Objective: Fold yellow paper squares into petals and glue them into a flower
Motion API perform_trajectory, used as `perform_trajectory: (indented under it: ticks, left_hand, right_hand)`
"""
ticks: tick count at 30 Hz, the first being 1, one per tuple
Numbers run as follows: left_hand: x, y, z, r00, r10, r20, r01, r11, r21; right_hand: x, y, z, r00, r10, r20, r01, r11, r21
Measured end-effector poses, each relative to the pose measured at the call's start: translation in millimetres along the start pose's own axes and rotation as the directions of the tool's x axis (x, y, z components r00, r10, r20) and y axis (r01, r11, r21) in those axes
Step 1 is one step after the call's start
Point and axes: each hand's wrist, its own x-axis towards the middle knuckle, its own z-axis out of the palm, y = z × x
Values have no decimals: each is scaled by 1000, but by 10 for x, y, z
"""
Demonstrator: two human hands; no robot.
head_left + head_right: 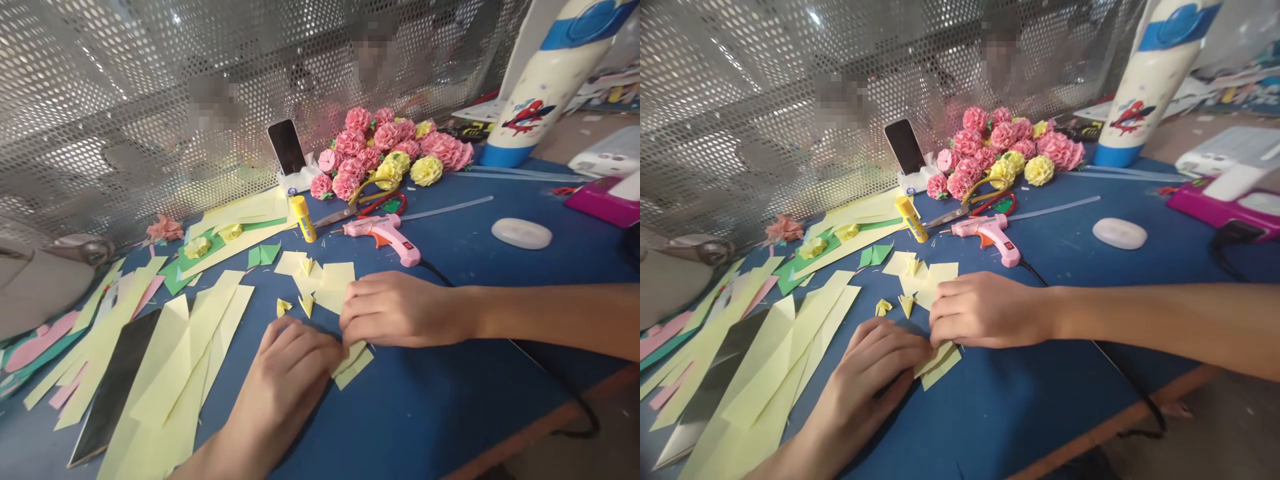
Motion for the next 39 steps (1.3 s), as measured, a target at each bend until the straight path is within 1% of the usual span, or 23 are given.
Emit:
perform_trajectory:
  ticks: [2,4,8,10,13,16,23,32,36,39]
  left_hand:
    - [-54,-18,12,997,71,-21,-70,995,72]
    - [-95,-26,22,991,130,-38,-123,980,156]
    - [-127,-24,29,975,214,-60,-194,951,241]
    - [-133,-28,29,973,222,-64,-200,948,247]
    - [-146,-49,26,974,222,-41,-206,948,242]
    - [-161,-67,26,972,235,-22,-223,943,247]
    - [-191,-60,28,968,253,3,-243,926,288]
    - [-183,-76,15,964,263,43,-264,918,297]
    - [-156,-65,1,955,291,50,-292,907,302]
    - [-156,-52,-39,947,315,68,-319,890,325]
  right_hand:
    - [-11,38,-27,996,-88,12,89,993,-76]
    - [-19,56,-38,989,-150,4,149,976,-159]
    - [-25,52,-29,977,-213,-31,199,950,-241]
    - [-22,43,-28,976,-215,-23,203,948,-247]
    - [-15,28,-34,977,-213,-9,204,948,-243]
    - [-13,12,-39,973,-228,-20,216,943,-252]
    - [-28,-13,-53,969,-248,-3,238,929,-283]
    - [-15,-4,-51,968,-251,-7,241,935,-259]
    - [-9,-45,-34,974,-226,-11,216,943,-254]
    - [3,-126,-28,988,-152,-28,136,944,-302]
